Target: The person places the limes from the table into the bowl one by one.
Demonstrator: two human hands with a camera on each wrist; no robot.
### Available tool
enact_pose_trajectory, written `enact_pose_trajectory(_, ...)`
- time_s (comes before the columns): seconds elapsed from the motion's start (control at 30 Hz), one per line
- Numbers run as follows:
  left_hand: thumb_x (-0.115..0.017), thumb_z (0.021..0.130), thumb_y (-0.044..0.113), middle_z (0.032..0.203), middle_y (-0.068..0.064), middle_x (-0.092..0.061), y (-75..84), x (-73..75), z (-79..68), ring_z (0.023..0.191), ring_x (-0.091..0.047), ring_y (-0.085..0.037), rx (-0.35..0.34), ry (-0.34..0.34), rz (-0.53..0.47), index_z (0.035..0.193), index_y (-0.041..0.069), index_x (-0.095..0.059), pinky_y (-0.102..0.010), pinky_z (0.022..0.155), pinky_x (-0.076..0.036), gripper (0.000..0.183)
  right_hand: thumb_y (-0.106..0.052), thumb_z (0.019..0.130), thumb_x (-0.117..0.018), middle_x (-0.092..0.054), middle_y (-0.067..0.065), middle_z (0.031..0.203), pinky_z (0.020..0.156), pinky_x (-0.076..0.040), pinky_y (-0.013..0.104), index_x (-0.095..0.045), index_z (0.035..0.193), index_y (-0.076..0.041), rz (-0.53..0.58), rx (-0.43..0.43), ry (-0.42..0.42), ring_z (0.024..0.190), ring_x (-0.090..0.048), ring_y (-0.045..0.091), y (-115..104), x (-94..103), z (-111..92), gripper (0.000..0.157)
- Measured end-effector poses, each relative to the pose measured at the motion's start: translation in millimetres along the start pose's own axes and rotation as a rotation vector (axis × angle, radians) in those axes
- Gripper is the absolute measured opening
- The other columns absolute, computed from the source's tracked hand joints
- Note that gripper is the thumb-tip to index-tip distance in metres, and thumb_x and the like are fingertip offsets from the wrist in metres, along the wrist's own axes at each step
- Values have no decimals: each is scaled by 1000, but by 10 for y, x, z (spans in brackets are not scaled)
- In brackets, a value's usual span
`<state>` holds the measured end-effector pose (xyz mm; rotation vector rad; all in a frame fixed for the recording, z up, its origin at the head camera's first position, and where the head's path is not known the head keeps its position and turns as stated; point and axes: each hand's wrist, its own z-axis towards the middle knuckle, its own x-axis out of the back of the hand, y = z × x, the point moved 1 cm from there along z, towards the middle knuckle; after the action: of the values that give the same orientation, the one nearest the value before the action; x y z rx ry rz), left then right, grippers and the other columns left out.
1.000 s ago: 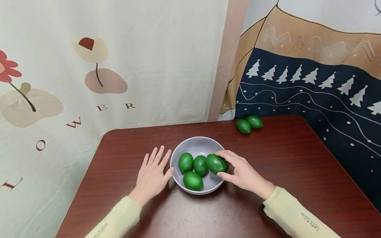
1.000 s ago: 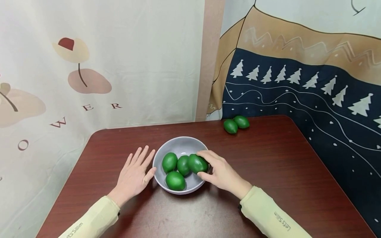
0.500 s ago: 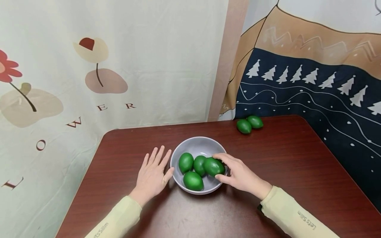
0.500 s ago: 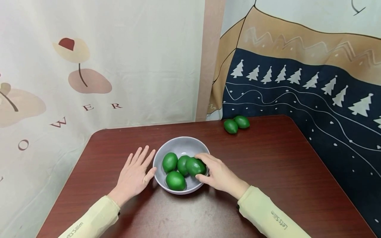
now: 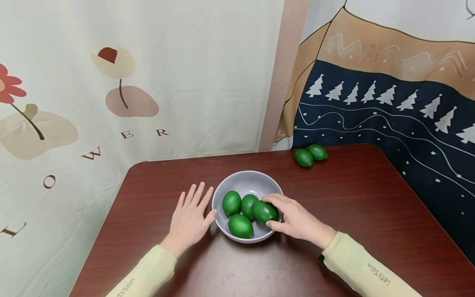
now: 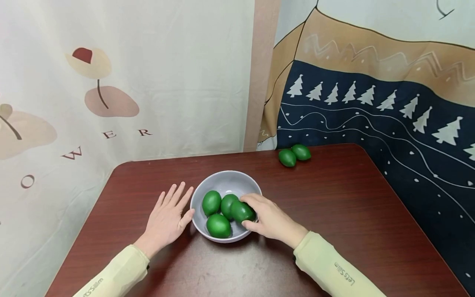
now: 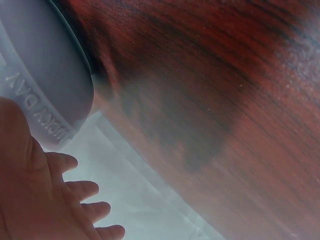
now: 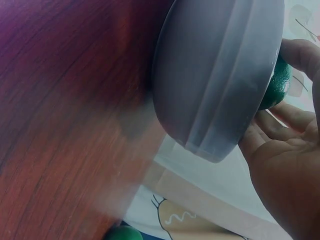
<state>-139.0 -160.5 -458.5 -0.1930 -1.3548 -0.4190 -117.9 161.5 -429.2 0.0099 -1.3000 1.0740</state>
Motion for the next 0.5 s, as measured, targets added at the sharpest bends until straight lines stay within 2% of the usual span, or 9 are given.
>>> enact_pose_trajectory(0.27,-49,104,47,166,-17,-34,2,0,-4,155,-26,-40,-2,3,1,159,13,-43,-60,124,-22,65,-11,83,-80,-66,10,127,95,-57,40,-62,129,0,-11,35,-16,111,-66,22,0,-24,17,50)
enact_pose_trajectory(0.5,-49,104,47,166,-17,-34,-2,-2,0,154,-28,-40,-7,12,3,159,12,-43,-60,123,-23,66,-11,84,-79,-64,10,127,95,-57,39,-63,129,-1,-40,27,-56,110,-65,22,-7,-31,39,49)
